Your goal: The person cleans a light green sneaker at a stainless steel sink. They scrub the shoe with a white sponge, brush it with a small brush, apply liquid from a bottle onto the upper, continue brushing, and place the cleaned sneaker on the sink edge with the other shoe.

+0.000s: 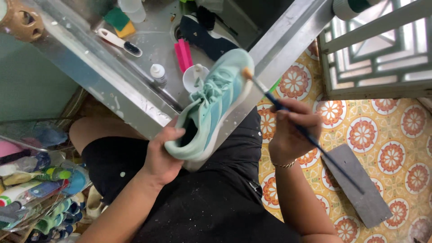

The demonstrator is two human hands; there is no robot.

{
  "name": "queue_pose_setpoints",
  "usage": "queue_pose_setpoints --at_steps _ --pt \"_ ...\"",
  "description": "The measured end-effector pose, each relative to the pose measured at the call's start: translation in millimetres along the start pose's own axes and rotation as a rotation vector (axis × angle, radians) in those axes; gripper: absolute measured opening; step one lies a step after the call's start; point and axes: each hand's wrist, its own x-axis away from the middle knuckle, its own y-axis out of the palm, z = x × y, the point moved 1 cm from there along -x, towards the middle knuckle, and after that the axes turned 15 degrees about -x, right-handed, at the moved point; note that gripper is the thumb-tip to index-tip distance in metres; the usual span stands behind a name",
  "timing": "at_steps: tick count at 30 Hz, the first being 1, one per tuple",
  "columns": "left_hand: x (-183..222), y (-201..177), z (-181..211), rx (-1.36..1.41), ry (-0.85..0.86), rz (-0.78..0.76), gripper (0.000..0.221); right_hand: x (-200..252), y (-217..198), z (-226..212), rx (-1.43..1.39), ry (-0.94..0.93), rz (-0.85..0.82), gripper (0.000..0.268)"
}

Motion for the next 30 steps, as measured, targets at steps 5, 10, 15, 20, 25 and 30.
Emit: queue_pose_setpoints --at_steps 5,10,15,20,25,30 --pt "6 2 9 -0.17 0.182 0.026 0.061 5 -4 -3 0.124 -0.045 -0.205 0.025" --pt "13 11 17 -0.265 0.238 0.014 0.07 2 -2 -9 0.124 -0.058 -0.191 0.024" --pt "18 13 20 -0.389 0.372 0.03 0.075 0 2 -4 0.136 -0.126 -0.221 0.023" --pt "23 31 24 -1.091 0.72 0.38 0.08 -2 1 -11 0.155 -0.079 -0.127 0.021" --pt "12 30 14 -1.379 0.903 0.569 0.088 14 7 -10 0.099 -0.019 -0.293 0.023" --pt "6 21 2 -1.379 0.901 0.569 0.098 37 7 -14 0.025 0.125 -0.387 0.023"
